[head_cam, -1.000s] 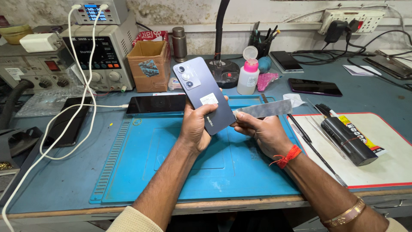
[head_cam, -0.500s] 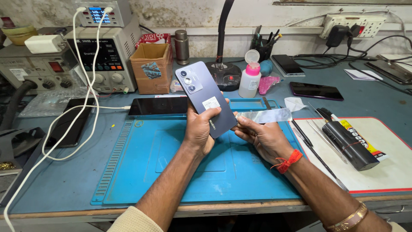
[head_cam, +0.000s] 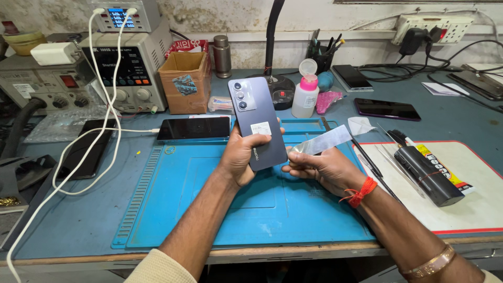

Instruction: The person holds a smartphone and uses a flat blade to pry open its back cover, then removes the back panel and sets it aside. They then use a screwdriver to unscrew components from the exposed internal frame of the phone on a blue repair mat.

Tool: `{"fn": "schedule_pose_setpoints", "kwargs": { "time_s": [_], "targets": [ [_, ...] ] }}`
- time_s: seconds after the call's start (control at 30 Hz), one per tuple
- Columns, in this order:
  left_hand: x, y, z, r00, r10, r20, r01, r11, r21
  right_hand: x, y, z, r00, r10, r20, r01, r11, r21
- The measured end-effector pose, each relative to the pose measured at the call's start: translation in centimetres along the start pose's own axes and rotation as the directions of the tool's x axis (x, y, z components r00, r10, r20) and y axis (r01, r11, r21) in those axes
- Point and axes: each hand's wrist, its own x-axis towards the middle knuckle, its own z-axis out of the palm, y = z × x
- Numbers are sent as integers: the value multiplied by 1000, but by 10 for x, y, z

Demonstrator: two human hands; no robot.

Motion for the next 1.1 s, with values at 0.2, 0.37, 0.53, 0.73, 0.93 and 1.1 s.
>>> {"fn": "schedule_pose_setpoints", "kwargs": {
  "time_s": [0.2, 0.37, 0.53, 0.73, 0.93, 1.1],
  "targets": [
    [-4, 11, 1, 993, -105, 62, 102, 994, 51, -2, 0, 1, 999, 24, 22, -22, 995, -98],
    [-5, 9, 2, 994, -102, 46, 99, 994, 55, -5, -1, 5, 999, 53, 8, -53, 997, -55],
    [-2, 0, 3, 999, 10, 38, -10, 1000, 9, -4, 1, 4, 999, 40, -19, -40, 999, -6],
    [0, -10, 13, 987, 134, -84, -138, 990, -32, 1, 9, 12, 995, 4, -100, 6, 996, 92],
    [0, -4, 15, 988, 144, -56, -148, 985, -86, 3, 0, 21, 976, -145, -160, 158, 985, 70],
    [-3, -1, 13, 999, 32, -14, -33, 994, -105, 1, -2, 24, 961, -169, -221, 159, 985, -62]
  ]
}}
